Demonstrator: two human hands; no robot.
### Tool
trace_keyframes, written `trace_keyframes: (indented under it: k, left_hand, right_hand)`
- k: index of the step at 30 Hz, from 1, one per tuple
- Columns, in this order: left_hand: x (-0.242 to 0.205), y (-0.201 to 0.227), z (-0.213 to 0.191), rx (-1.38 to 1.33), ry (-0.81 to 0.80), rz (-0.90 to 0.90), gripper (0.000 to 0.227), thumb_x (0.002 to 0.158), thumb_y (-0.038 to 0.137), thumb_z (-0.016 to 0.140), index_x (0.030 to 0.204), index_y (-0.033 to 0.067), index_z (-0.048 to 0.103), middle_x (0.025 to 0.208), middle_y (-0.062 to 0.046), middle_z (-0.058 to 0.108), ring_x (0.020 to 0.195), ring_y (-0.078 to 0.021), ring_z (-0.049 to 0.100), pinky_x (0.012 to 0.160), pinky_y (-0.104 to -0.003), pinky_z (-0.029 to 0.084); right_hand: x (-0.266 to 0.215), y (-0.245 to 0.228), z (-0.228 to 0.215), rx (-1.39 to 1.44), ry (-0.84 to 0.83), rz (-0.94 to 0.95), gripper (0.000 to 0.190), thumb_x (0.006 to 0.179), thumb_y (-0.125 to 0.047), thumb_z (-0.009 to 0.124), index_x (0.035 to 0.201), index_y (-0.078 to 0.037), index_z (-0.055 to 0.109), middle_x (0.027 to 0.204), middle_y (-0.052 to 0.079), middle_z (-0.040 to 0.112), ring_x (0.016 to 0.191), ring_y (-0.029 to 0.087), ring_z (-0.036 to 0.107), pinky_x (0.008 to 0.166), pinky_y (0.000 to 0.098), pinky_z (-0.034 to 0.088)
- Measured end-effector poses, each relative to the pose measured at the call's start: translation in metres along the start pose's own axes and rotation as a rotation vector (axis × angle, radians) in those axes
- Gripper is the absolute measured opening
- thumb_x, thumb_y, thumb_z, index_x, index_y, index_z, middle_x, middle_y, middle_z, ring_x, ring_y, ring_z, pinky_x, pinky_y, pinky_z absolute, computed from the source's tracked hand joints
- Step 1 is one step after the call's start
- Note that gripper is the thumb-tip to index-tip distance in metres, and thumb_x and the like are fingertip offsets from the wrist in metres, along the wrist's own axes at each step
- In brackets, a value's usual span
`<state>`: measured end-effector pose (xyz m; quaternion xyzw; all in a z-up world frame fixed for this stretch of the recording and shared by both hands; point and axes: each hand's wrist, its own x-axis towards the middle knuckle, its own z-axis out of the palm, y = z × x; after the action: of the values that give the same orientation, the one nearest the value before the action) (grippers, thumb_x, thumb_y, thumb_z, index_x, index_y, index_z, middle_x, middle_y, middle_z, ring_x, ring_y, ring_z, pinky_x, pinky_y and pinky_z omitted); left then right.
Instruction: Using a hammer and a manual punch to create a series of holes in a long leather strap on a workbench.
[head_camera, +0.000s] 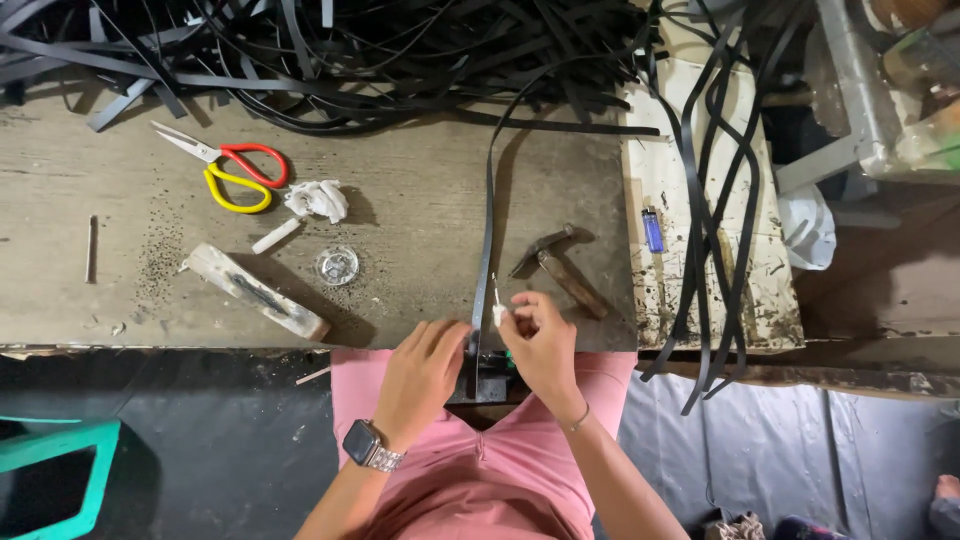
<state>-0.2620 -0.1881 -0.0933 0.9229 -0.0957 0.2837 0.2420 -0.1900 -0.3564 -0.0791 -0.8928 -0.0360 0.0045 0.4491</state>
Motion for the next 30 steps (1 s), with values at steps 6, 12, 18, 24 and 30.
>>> trace_keyframes:
  k: [6,12,18,24,30]
  left_hand:
    - [-0.005,-0.007,0.013,-0.078,0.063,0.229,0.027,0.1,0.006,0.059,0.126,0.0077,0.066,0.118,-0.014,0.064,0.107,-0.0338,0.065,0.091,-0.039,0.054]
    - [-0.015,-0.025,0.042,-0.326,0.213,-0.1,0.012,0.095,0.012,0.072,0.107,0.0111,0.07,0.091,-0.005,0.072,0.079,-0.0257,0.073,0.074,-0.033,0.059]
    - [0.025,-0.037,0.014,-1.294,0.235,-0.595,0.033,0.104,0.009,0.053,0.132,-0.0018,0.04,0.1,-0.019,0.069,0.083,-0.0217,0.069,0.077,-0.034,0.058]
    - [0.029,-0.061,0.032,-1.35,0.166,-0.632,0.029,0.104,0.005,0.047,0.132,-0.0038,0.048,0.098,-0.017,0.063,0.077,-0.0186,0.062,0.068,-0.03,0.056]
    - [0.04,-0.065,0.035,-1.223,0.107,-0.51,0.036,0.109,0.019,0.047,0.137,-0.0044,0.049,0.098,-0.019,0.07,0.077,-0.0162,0.062,0.07,-0.028,0.054]
  right_hand:
    - [-0.034,-0.027,-0.005,0.179,-0.102,0.073,0.029,0.079,-0.024,0.079,0.101,-0.014,0.062,0.07,0.0,0.077,0.058,0.011,0.069,0.062,0.0279,0.058]
    - [-0.013,-0.004,-0.003,0.277,-0.119,-0.212,0.028,0.092,-0.015,0.068,0.12,-0.011,0.069,0.089,0.003,0.081,0.075,0.014,0.072,0.07,0.0298,0.056]
    - [0.027,0.03,0.022,-0.4,0.001,-0.849,0.046,0.088,-0.038,0.075,0.127,-0.016,0.07,0.132,0.005,0.066,0.123,0.028,0.061,0.096,0.0399,0.049]
    - [0.036,0.04,0.012,-0.351,-0.084,-0.852,0.046,0.093,-0.045,0.069,0.131,-0.019,0.068,0.137,0.001,0.064,0.128,0.024,0.059,0.097,0.0362,0.049]
    - [0.045,0.04,0.013,-0.378,-0.165,-0.794,0.048,0.098,-0.042,0.063,0.139,-0.017,0.062,0.141,0.001,0.061,0.127,0.023,0.057,0.096,0.0386,0.046]
